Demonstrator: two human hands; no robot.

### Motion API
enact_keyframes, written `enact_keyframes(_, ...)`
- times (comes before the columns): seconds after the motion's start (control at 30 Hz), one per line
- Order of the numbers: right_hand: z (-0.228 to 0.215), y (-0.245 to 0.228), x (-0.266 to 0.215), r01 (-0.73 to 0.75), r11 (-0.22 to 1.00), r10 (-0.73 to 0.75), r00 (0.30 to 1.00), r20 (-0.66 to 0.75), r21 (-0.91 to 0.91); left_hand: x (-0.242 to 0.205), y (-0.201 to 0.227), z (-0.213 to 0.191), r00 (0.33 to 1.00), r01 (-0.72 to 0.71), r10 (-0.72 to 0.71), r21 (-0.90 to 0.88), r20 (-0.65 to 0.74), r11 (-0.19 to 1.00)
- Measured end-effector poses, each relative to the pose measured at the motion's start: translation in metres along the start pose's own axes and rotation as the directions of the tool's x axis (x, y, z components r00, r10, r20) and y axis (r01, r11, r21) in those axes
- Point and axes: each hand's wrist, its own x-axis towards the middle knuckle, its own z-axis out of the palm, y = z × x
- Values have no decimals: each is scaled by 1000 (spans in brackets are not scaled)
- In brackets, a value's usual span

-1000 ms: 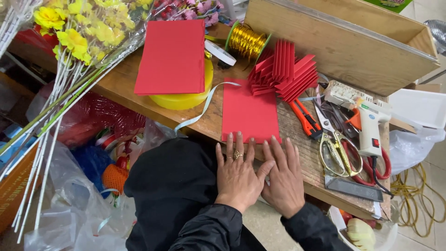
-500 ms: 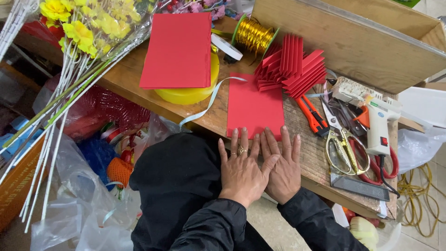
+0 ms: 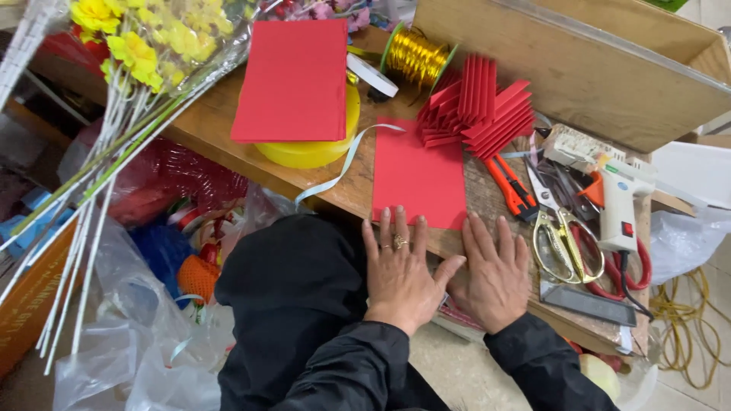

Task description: Folding small rectangular pieces of red paper into narrow strips or decorative shapes.

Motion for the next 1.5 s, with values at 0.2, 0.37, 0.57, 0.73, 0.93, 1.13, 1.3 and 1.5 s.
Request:
enact_keyframes(0.2, 17, 6, 2, 1, 999, 0, 1000, 19, -42, 3, 7, 17, 995, 11, -8, 26, -101, 1000)
enact_keyframes(0.37, 6, 4, 2, 12, 1000, -11, 999, 30, -20, 2, -18, 23, 968, 56, -48, 27, -246, 998)
enact_keyframes(0.57, 6, 1, -1, -17, 999, 17, 1000, 7, 42, 0, -37, 36, 920, 97, -62, 70, -386, 993)
enact_keyframes(0.73, 8, 1, 0, -34, 999, 35, 999, -34, 25, 6, -40, 45, 895, 67, -30, 69, -444, 995)
enact_keyframes(0.93, 17, 4, -1, -39, 998, 40, 999, -16, 47, 14, -56, 58, 876, 93, -47, 71, -480, 993)
enact_keyframes(1.13, -54, -17, -30, 0, 903, 85, 980, -179, 430, 10, -53, 58, 810, 43, 18, 89, -586, 995)
enact_keyframes(1.3, -124, -75, -41, -667, -439, 239, 559, 794, 602, -26, -39, 34, 893, -180, 81, -185, -442, 966)
enact_keyframes(1.5, -35, -86, 4, -611, -630, -25, 633, 774, 479, -14, -52, 45, 789, -316, -66, -495, -611, 810)
